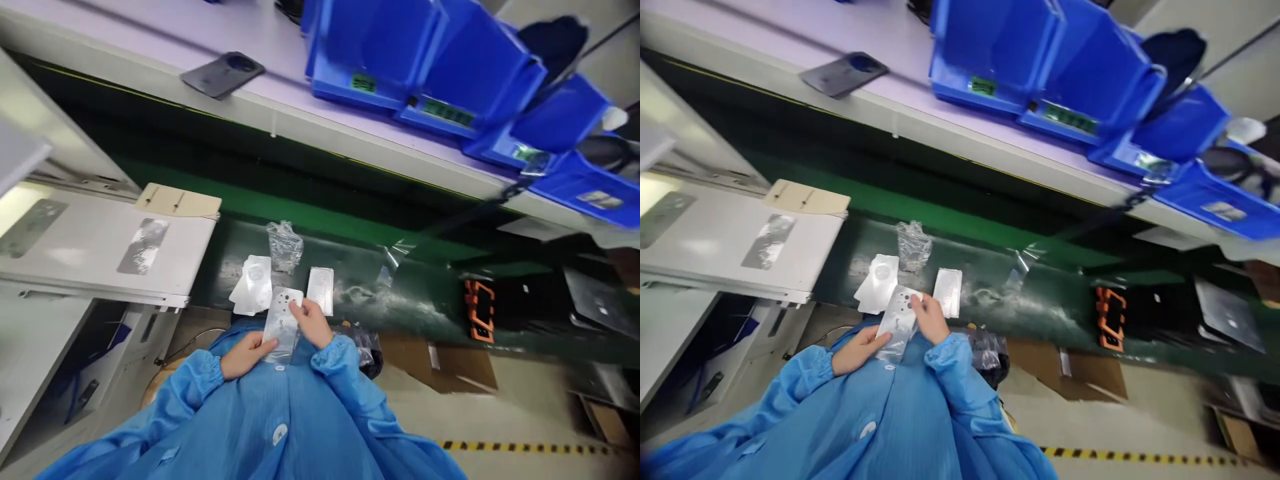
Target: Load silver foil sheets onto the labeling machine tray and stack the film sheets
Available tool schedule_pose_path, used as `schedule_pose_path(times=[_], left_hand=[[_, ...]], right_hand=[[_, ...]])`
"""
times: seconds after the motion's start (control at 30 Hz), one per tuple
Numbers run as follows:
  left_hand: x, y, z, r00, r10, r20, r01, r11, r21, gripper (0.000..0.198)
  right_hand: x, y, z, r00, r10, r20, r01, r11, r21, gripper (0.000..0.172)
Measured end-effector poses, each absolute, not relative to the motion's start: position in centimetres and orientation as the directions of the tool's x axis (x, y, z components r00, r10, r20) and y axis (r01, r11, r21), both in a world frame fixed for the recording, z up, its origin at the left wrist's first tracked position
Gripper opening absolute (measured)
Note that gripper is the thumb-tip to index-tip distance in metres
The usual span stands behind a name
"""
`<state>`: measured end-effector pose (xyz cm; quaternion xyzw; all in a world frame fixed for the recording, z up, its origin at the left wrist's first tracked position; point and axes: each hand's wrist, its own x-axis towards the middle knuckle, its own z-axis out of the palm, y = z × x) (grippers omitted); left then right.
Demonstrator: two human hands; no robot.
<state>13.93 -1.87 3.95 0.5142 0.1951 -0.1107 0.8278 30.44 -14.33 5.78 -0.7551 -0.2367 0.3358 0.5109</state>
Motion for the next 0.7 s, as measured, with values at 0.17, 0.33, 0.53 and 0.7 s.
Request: schedule_pose_path(times=[0.17,0.33,0.53,0.7], left_hand=[[14.4,-3.0,4.4,0.87,-0.245,-0.427,0.466,0.131,0.875,0.048],[15.7,-4.0,4.9,0.892,-0.2,-0.406,0.422,0.049,0.905,0.039],[11.9,-3.2,3.4,0.781,0.062,-0.621,0.599,0.207,0.774,0.046],[6.6,-1.1,1.9,0.544,0.321,-0.776,0.622,0.466,0.629,0.058]], right_hand=[[27.4,-17.9,4.2,0.557,0.753,-0.349,-0.079,-0.37,-0.926,0.04],[31.4,-19.4,4.9,0.645,0.723,-0.248,0.009,-0.332,-0.943,0.035],[37.3,-10.3,1.3,0.712,0.649,-0.269,0.307,-0.632,-0.711,0.033],[37.7,-3.2,-2.6,0.669,0.653,-0.355,0.373,-0.708,-0.599,0.021]])
